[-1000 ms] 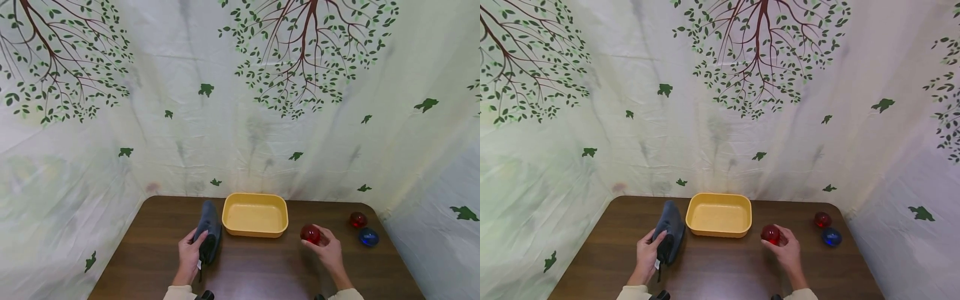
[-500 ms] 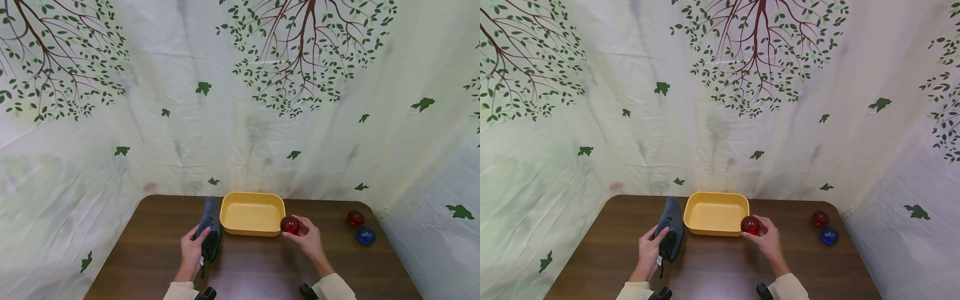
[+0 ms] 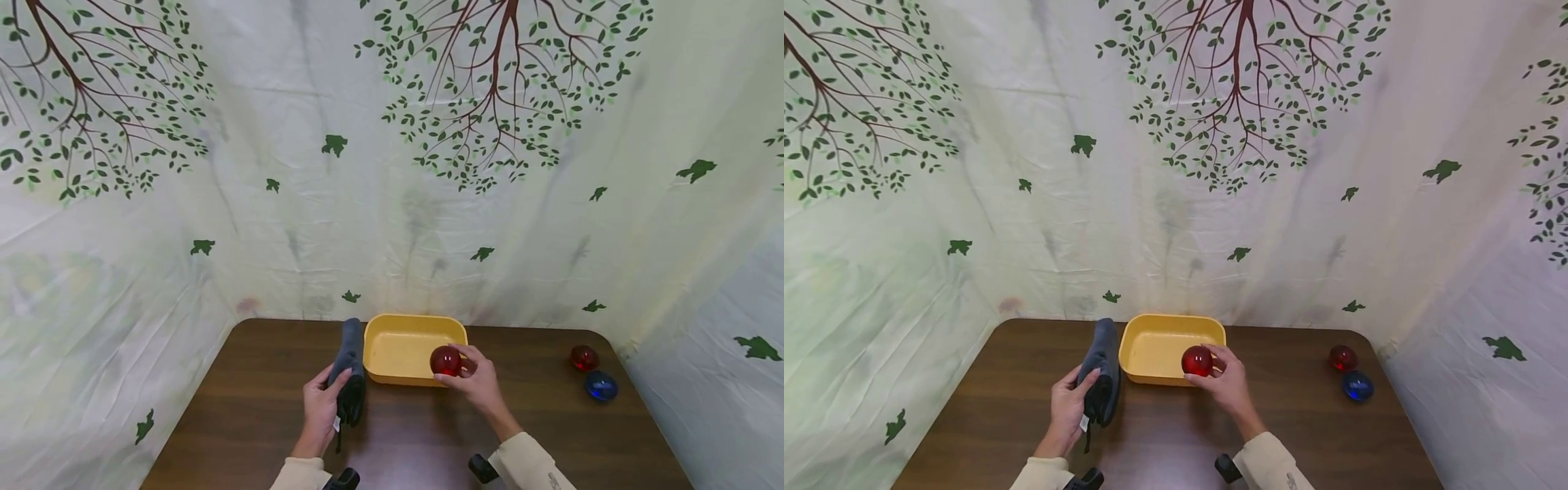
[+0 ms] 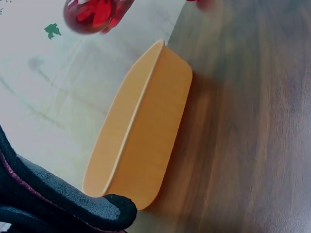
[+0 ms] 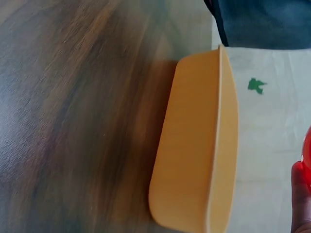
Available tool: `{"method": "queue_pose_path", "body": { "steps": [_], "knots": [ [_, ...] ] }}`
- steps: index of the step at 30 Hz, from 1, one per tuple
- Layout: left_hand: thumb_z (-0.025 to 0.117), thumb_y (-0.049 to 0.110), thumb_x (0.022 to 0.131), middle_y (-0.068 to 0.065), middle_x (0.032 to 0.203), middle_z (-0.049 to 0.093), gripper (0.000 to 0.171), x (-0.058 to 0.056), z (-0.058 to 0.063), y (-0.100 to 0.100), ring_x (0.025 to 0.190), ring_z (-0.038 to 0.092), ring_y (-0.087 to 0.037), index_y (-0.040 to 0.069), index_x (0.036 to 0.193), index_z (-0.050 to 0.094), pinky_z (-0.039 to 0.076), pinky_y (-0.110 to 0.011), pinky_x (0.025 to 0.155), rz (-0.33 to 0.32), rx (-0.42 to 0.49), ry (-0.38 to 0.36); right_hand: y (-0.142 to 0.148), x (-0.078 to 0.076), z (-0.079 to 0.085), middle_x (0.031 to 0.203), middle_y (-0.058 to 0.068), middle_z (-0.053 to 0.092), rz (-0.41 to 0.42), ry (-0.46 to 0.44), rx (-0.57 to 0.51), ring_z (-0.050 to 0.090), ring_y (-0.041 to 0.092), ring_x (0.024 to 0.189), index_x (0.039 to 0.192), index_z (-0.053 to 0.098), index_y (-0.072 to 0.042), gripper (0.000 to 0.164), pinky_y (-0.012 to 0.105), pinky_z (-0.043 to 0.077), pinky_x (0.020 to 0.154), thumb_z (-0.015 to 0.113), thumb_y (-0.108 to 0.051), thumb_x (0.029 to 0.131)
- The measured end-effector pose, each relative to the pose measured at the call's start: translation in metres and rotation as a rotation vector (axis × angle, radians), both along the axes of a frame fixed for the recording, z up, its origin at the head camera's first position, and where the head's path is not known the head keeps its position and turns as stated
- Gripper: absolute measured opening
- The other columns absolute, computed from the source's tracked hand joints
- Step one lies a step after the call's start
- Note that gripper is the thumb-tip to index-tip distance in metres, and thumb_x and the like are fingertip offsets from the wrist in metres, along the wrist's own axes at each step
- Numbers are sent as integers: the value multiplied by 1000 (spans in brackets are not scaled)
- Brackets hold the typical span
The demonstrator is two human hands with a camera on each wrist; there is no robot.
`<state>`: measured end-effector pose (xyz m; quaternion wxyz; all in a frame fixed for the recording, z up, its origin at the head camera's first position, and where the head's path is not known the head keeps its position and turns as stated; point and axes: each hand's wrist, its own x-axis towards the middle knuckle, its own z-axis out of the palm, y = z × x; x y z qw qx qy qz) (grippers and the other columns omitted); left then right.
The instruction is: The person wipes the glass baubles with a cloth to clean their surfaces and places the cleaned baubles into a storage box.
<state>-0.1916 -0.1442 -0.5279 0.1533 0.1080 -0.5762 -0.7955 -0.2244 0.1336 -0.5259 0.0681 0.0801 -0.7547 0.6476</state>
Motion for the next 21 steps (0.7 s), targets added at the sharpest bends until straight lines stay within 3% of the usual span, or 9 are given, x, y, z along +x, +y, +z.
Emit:
{"method": "queue_pose_path", "body": {
  "steps": [6,14,21],
  "knots": [
    [71,-1,85,4,86,71,19,-1,3,5,78,67,-11,-1,103,73,55,-22,76,-8,-3,9,-13,-3,8,120,13,60,31,-7,15,63,31,102,121,65,-6,55,39,55,84,85,-6,70],
    [71,-1,85,3,87,71,21,-2,8,13,79,67,-12,-1,106,73,56,-23,77,-37,15,-3,-36,8,44,113,20,59,107,40,9,63,36,99,119,62,5,53,42,56,81,83,1,70],
    [70,-3,85,3,86,72,19,-4,11,21,78,67,-12,2,103,75,56,-24,75,-56,35,28,-52,-6,27,115,11,60,147,17,8,61,33,105,124,63,-4,56,38,56,84,85,-13,73]
  ]
}}
